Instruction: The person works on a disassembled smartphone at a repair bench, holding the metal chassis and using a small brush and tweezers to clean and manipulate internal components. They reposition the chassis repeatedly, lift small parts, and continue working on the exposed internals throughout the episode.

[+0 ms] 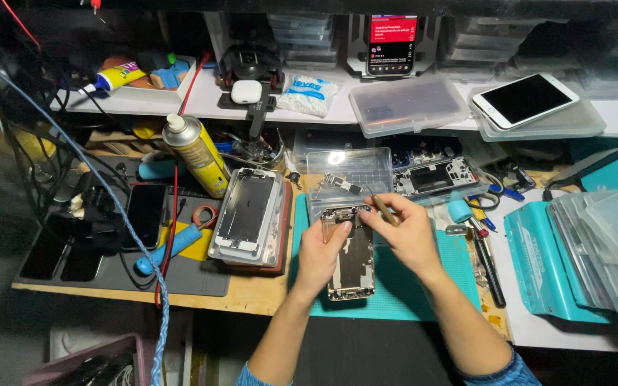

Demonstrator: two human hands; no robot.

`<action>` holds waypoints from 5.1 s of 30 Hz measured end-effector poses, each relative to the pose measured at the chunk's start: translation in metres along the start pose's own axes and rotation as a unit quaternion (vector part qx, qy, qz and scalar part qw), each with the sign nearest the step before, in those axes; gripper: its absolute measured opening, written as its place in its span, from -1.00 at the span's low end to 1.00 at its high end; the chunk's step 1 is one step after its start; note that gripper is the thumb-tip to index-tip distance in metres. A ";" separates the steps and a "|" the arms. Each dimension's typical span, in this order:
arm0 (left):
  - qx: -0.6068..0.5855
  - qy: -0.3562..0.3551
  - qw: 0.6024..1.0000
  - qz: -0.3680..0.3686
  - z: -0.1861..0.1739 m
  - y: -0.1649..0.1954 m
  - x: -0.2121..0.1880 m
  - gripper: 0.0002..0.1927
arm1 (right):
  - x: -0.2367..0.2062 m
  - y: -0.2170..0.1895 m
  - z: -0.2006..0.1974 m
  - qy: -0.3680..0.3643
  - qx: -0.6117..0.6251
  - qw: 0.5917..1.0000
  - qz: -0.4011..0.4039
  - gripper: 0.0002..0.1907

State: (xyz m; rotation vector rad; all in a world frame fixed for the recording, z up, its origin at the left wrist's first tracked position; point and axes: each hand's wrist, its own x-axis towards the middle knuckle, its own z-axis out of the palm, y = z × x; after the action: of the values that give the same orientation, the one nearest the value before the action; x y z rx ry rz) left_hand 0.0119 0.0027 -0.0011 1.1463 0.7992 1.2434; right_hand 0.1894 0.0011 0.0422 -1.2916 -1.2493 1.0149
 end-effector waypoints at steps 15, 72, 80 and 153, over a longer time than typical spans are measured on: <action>0.030 0.017 0.999 -0.003 0.007 0.009 0.001 -0.81 | 0.009 0.028 -0.004 -0.042 0.124 0.991 0.028 -0.78; 0.111 0.108 0.987 0.029 0.007 0.007 0.009 -0.80 | 0.004 0.036 0.003 -0.095 0.163 0.981 0.042 -0.66; 0.074 0.126 0.989 0.033 0.007 0.010 0.008 -0.81 | 0.002 0.032 0.014 -0.070 0.139 0.987 0.043 -0.71; 0.129 0.202 0.968 0.076 -0.030 0.011 0.028 -0.84 | 0.026 0.046 -0.011 -0.028 0.085 0.995 -0.034 -0.77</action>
State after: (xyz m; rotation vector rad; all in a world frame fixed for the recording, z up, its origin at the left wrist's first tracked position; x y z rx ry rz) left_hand -0.0142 0.0356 0.0043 1.1922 1.2256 1.5629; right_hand 0.2092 0.0285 -0.0003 -1.0892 -1.2131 1.0909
